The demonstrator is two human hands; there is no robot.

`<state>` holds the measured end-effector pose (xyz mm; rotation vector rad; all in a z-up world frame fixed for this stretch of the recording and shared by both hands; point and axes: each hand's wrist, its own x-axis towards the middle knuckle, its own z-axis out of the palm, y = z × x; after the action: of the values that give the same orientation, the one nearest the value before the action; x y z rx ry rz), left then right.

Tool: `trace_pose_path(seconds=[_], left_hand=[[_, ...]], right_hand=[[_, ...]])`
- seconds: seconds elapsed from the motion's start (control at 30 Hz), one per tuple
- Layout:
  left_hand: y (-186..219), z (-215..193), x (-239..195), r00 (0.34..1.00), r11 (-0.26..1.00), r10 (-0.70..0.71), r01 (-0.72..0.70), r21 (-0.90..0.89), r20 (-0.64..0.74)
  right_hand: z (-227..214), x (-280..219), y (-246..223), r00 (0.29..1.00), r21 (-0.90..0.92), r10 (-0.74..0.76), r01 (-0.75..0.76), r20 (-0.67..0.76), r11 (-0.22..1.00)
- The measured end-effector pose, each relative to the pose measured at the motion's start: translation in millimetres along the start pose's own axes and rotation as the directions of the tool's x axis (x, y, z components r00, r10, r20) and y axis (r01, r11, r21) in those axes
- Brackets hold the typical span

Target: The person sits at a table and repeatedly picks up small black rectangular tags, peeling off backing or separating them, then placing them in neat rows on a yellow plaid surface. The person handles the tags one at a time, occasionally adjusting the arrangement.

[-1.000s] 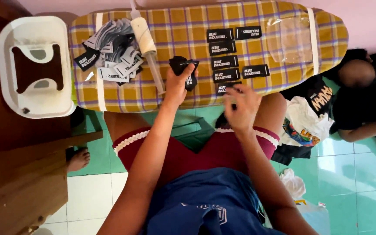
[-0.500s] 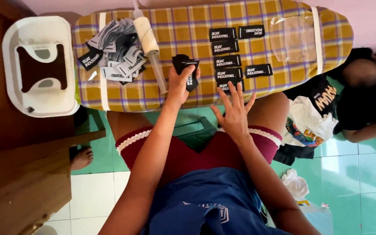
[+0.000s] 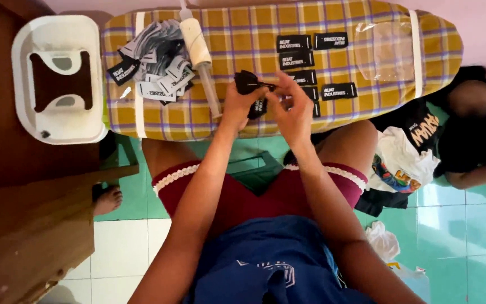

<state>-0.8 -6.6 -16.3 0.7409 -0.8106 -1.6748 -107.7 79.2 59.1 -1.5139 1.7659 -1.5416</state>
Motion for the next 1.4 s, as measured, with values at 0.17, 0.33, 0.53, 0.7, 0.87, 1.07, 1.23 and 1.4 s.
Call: trace_pose_path(seconds=[0.17,0.33,0.53,0.7,0.87,1.07,1.23,1.4], left_hand=[[4.7,5.0,-2.1,1.000,0.996,0.010,-0.012,0.090,0.018],[7.9,4.9,-5.5,0.998,0.995,-0.054,0.058,-0.076,0.043],[3.6,4.7,-3.8,0.995,0.991,-0.061,0.070,-0.112,0.079],[10.8,8.1,-8.1,0.999,0.993,-0.011,0.016,-0.118,0.049],[12.1,8.8,-10.7,0.999,0.992,0.013,-0.007,-0.123,0.048],[8.8,6.9,-7.7,0.997,0.991,0.029,-0.021,-0.135,0.064],[7.6,3.5,-4.6,0.995,0.990,0.030,-0.016,-0.139,0.099],[3.6,-0.5,-2.3,0.998,0.986,-0.033,0.042,-0.162,0.062]], right_hand=[[-14.4,5.6,4.6,0.985,0.030,0.153,-0.151,-0.078,0.988],[-70.6,-2.4,20.7,0.951,0.288,0.212,-0.144,-0.223,0.947],[-118.0,-29.9,72.3,0.851,0.194,0.356,-0.302,-0.387,0.933],[-119.0,-48.6,109.5,0.914,-0.630,-0.129,-0.158,-0.385,0.761],[-119.2,-46.0,111.0,0.904,-0.663,-0.191,-0.125,-0.382,0.738],[-106.9,-52.5,84.1,0.922,-0.692,-0.186,-0.110,-0.338,0.713],[-99.1,-65.9,89.1,0.958,-0.794,-0.284,0.141,-0.042,0.591],[-95.1,-67.4,81.4,0.970,-0.806,-0.243,0.119,-0.032,0.580]])
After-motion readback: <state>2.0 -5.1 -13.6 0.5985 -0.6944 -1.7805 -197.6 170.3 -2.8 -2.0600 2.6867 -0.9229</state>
